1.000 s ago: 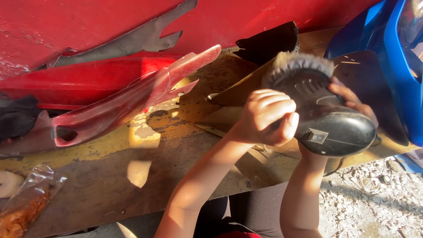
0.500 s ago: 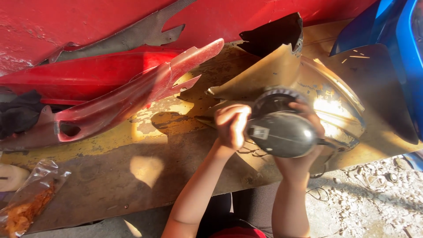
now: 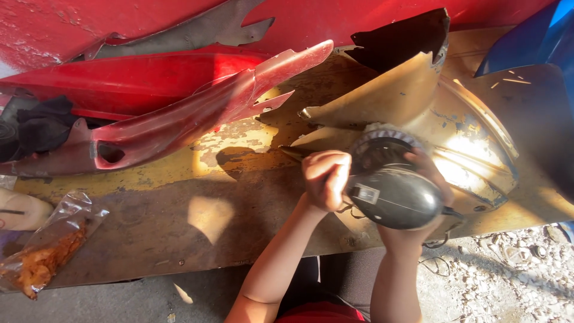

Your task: The person uses a handheld electric sander with a brush attachment to sand the surface of a beige plastic motorcycle part. They hold the tool with both hands and move it across the curved surface of the part, which is resting on a metal workbench alongside other red and blue plastic pieces.

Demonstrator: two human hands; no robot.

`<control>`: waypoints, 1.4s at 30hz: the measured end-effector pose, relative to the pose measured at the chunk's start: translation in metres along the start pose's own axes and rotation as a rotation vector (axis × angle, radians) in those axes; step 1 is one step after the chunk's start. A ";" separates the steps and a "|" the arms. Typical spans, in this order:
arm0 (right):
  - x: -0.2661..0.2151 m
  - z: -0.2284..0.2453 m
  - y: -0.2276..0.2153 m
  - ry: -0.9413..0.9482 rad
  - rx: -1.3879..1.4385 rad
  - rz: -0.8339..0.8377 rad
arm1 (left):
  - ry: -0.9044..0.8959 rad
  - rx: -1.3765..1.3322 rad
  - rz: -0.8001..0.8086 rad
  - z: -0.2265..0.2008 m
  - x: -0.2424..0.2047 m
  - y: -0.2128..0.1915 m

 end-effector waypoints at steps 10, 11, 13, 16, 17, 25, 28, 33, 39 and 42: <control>-0.022 0.015 0.094 -0.082 -0.066 0.302 | 0.619 0.753 -0.302 -0.026 -0.031 -0.107; -0.023 0.013 0.089 -0.083 -0.073 0.294 | 0.619 0.743 -0.296 -0.020 -0.039 -0.105; -0.024 0.008 0.079 -0.032 0.038 0.276 | 0.208 0.341 -0.383 0.021 -0.047 -0.125; -0.024 -0.007 0.049 0.016 0.127 0.223 | 0.060 0.249 -0.301 0.015 -0.038 -0.086; -0.020 -0.007 0.039 0.016 0.117 0.226 | 0.052 0.243 -0.303 0.010 -0.032 -0.071; 0.013 0.011 -0.058 -0.048 -0.069 -0.124 | 0.043 -0.065 0.090 -0.050 -0.003 0.075; -0.001 -0.010 -0.080 -0.140 0.016 -0.173 | 0.048 -0.075 0.235 -0.056 -0.018 0.090; -0.014 -0.037 -0.073 -0.238 0.017 -0.170 | 0.167 -0.101 0.171 -0.059 -0.023 0.050; -0.022 -0.022 -0.049 -0.203 0.060 -0.100 | 0.189 -0.052 0.048 -0.053 -0.021 0.028; -0.007 -0.013 -0.063 -0.168 0.032 -0.115 | 0.166 -0.035 0.048 -0.064 -0.018 0.053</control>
Point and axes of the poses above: each hand's wrist, its own x-axis towards the middle knuckle, its own y-axis out of the palm, z = x × y, the point moved 10 cm from there along x, towards the middle knuckle, and after that the axes turned 13 degrees about -z, right-handed, at the moved point
